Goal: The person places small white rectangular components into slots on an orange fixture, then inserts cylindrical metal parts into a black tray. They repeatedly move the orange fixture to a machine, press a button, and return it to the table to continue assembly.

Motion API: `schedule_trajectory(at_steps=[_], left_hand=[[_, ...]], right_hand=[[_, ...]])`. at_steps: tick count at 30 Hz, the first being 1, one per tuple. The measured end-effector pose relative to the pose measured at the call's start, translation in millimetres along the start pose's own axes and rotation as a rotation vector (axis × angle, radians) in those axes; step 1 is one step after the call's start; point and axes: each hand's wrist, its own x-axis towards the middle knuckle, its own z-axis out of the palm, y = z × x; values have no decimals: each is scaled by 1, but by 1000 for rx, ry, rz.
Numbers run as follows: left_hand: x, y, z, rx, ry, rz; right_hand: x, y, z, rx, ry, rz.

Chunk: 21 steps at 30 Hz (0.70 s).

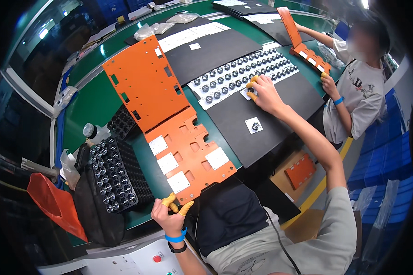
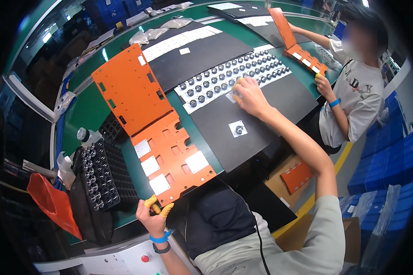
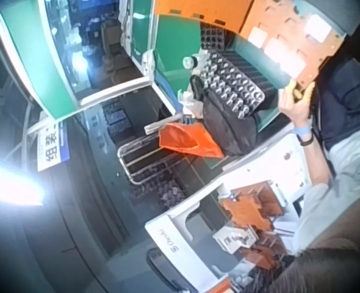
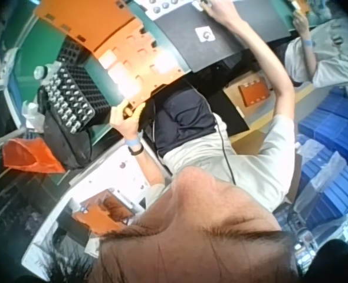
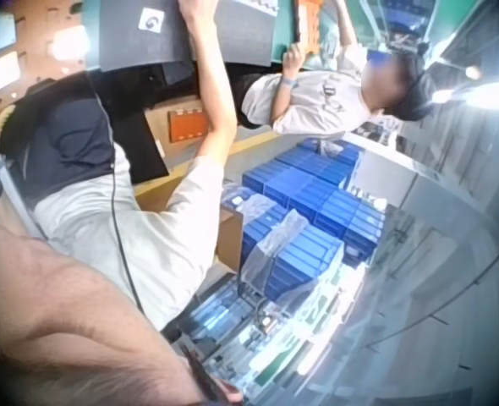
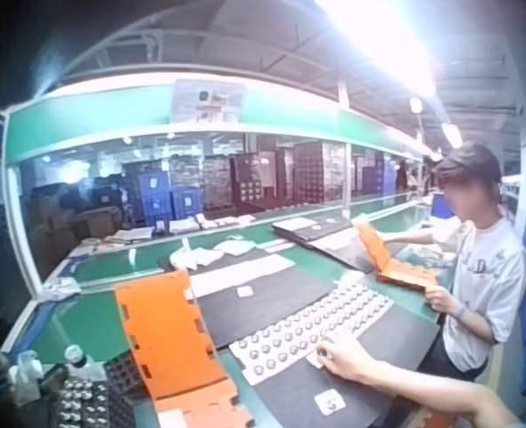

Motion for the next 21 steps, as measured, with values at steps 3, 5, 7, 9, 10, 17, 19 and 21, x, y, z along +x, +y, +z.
schedule_trajectory(at_steps=[3, 5, 7, 9, 10, 17, 19, 21], left_hand=[[-3, -5, 1, -8, 5, 15], [-3, -5, 2, -13, 6, 11], [-1, -3, 1, -14, 9, 15], [-1, -2, 2, -15, 7, 15], [-1, -2, 2, -16, 6, 16], [-1, -2, 1, 11, 2, -1], [-1, 1, 0, 25, -7, -45], [-1, 1, 0, 23, -6, -45]], right_hand=[[0, 2, 2, 1, 38, 28], [1, 1, 1, 11, 17, 69], [1, 2, 1, 22, 3, 94], [1, 2, 0, 34, -9, 97], [0, 2, -2, 30, 26, 87], [-5, -50, -56, 81, -145, 132], [-10, -66, -67, 20, -316, 147], [-15, -74, -73, -2, -490, 150]])
